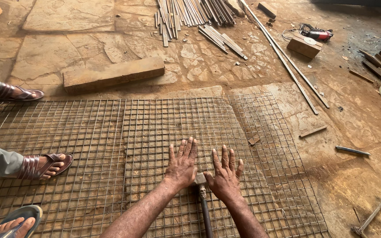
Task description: The person uses a hammer to repeatedly strike a wire mesh laid on the ground, flattening and shaping it. The person moves along the mesh, striking different sections while another person stands nearby.
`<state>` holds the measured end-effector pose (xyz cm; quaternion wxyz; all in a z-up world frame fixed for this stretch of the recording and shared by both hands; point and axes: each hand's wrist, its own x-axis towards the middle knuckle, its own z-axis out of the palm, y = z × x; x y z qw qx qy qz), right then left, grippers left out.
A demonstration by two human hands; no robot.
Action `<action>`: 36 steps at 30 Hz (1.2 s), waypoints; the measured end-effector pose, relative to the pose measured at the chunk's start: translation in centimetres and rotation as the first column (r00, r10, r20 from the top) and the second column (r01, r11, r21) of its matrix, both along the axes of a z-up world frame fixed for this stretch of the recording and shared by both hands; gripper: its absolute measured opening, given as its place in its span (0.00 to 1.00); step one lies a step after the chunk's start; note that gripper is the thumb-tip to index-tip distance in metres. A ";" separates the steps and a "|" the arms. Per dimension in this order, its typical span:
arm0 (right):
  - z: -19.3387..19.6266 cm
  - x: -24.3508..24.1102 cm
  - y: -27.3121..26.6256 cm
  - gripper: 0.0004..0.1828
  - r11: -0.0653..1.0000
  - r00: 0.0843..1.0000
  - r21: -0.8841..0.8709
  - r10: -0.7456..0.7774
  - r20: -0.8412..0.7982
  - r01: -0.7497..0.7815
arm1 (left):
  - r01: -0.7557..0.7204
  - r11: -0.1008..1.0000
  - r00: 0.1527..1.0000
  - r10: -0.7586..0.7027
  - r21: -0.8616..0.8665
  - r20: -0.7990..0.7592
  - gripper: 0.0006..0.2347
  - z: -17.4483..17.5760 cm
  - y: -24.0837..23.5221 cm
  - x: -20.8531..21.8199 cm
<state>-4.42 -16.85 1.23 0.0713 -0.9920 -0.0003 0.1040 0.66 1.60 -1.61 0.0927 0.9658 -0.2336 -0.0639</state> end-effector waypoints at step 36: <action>-10.9 -2.6 0.6 0.44 0.986 0.987 0.145 -0.056 -0.147 0.077 | 0.015 0.970 1.000 -0.011 0.241 -0.017 0.39 -3.1 5.9 3.9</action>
